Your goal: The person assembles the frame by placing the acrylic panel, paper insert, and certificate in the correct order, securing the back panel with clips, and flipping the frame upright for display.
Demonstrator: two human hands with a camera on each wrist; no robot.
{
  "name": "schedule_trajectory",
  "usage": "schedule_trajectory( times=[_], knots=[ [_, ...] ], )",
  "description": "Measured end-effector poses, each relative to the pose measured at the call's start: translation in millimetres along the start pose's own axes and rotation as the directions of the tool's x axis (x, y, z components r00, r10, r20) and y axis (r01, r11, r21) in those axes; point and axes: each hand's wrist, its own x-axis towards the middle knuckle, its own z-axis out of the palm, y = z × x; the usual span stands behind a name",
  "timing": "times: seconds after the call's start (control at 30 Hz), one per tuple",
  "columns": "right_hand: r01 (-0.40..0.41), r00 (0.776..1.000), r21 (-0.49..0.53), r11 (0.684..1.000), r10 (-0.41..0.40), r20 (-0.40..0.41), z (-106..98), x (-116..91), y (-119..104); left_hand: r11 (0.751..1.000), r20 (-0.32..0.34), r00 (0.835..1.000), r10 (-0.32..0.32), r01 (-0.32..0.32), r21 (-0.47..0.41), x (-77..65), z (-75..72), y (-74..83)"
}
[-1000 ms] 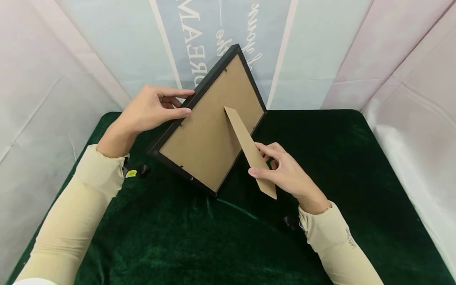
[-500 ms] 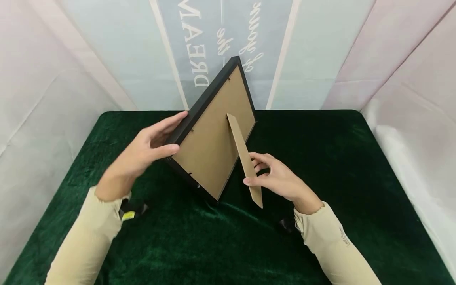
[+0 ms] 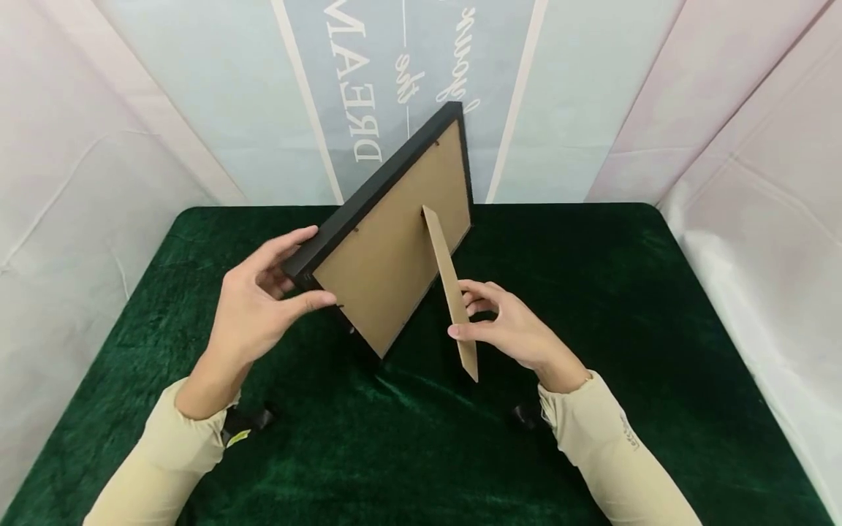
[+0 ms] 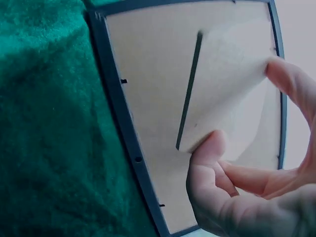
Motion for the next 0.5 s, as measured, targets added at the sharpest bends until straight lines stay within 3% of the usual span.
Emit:
schedule_trajectory(
  times=[0.1,0.23,0.37,0.5],
  knots=[
    [-0.018,0.999,0.023,1.0,0.019,-0.026,2,1,-1,0.997,-0.082,0.995,0.054,-0.059,-0.055,9.8,-0.1,-6.2],
    [-0.05,0.997,0.04,0.998,0.052,-0.05,7,3,-3,0.985,-0.188,0.974,0.123,-0.143,-0.097,24.4,1.0,-16.4],
    [-0.087,0.993,0.016,0.996,0.088,-0.081,16,5,-3,0.975,-0.211,0.963,0.168,-0.194,-0.107,38.8,-0.9,-26.6],
    [-0.116,0.985,-0.004,0.993,0.114,-0.128,28,9,-4,0.974,-0.217,0.962,0.167,-0.196,-0.116,50.7,-4.2,-37.9]
  ],
)
